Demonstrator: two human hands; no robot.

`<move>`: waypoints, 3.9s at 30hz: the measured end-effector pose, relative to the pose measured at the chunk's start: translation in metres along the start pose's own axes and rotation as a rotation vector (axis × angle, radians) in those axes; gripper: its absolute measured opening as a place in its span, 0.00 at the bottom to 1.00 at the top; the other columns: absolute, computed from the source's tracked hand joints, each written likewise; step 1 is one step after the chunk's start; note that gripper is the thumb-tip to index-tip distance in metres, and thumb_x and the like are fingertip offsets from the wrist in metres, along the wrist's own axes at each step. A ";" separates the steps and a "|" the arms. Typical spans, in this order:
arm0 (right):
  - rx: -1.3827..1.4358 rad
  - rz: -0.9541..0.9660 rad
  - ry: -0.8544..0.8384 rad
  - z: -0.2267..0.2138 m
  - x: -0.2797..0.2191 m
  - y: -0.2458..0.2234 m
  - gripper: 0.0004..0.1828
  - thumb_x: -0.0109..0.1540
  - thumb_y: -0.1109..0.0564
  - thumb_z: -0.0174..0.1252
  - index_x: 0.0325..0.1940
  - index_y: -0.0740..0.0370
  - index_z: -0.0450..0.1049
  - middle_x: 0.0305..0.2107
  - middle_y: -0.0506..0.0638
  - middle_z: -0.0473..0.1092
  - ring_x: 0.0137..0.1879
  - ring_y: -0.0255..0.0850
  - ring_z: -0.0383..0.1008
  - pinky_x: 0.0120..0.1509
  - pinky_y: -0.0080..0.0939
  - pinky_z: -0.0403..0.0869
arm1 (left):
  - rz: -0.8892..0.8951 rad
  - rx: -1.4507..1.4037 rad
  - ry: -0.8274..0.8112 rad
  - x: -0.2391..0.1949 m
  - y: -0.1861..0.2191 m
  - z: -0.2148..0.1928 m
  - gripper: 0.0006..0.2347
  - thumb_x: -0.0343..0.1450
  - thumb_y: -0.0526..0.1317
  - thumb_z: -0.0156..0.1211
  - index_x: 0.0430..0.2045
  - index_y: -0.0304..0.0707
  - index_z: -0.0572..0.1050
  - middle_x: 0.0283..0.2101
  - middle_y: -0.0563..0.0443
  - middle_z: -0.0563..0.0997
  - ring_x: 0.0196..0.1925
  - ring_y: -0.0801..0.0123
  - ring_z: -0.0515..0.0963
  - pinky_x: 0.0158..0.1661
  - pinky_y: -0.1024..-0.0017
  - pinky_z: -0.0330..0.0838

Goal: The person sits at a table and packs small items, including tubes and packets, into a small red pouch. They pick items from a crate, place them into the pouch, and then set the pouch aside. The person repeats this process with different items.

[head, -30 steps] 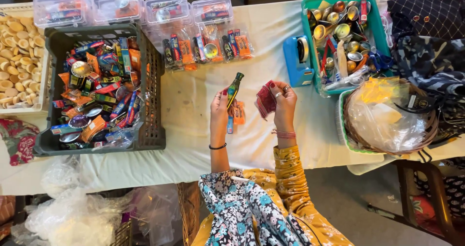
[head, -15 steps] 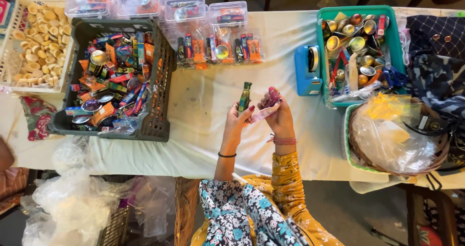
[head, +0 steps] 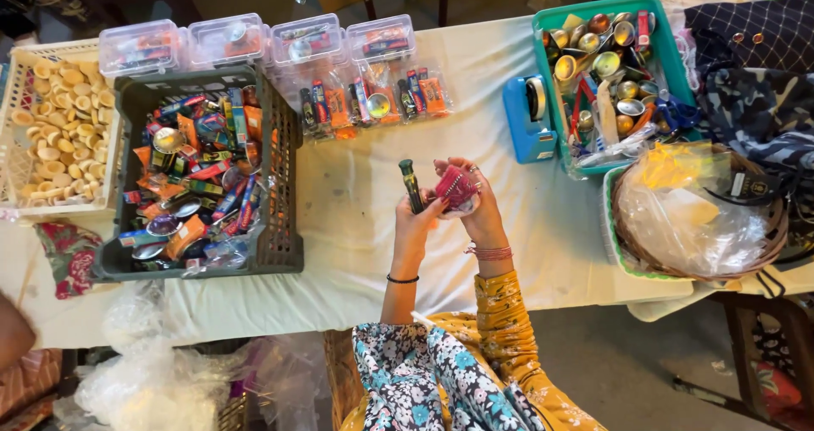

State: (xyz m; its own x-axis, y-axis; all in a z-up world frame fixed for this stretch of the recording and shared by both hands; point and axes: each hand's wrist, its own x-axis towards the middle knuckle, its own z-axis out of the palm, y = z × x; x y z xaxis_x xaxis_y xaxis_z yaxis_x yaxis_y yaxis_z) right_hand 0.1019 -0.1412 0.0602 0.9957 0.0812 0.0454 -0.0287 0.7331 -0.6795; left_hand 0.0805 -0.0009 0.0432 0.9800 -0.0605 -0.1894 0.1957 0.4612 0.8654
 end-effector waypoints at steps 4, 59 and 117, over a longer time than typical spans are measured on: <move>0.192 0.120 0.097 0.009 0.002 0.011 0.27 0.71 0.40 0.44 0.63 0.63 0.68 0.53 0.58 0.72 0.57 0.45 0.76 0.64 0.48 0.74 | 0.080 -0.058 0.080 0.008 0.017 -0.025 0.06 0.72 0.30 0.64 0.32 0.37 0.71 0.36 0.53 0.78 0.35 0.78 0.77 0.35 0.79 0.72; -0.211 0.226 0.118 -0.026 0.021 -0.026 0.16 0.73 0.52 0.50 0.51 0.66 0.76 0.41 0.48 0.77 0.43 0.30 0.76 0.50 0.31 0.76 | 0.028 0.064 0.039 0.029 0.033 -0.002 0.05 0.72 0.36 0.66 0.34 0.35 0.77 0.31 0.60 0.75 0.29 0.83 0.72 0.30 0.80 0.66; -0.557 0.007 0.022 0.008 0.021 -0.015 0.10 0.76 0.63 0.53 0.52 0.74 0.76 0.43 0.52 0.77 0.42 0.31 0.73 0.45 0.31 0.74 | 0.119 0.455 0.027 0.006 0.045 0.020 0.09 0.74 0.32 0.58 0.47 0.29 0.71 0.35 0.45 0.85 0.32 0.67 0.88 0.32 0.72 0.83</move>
State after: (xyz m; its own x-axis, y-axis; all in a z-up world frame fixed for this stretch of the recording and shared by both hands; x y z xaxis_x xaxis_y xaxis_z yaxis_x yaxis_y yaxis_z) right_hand 0.1224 -0.1450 0.0769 0.9974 0.0664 0.0289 0.0103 0.2644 -0.9643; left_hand 0.0959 0.0012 0.0901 0.9965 -0.0051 -0.0830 0.0831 0.0285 0.9961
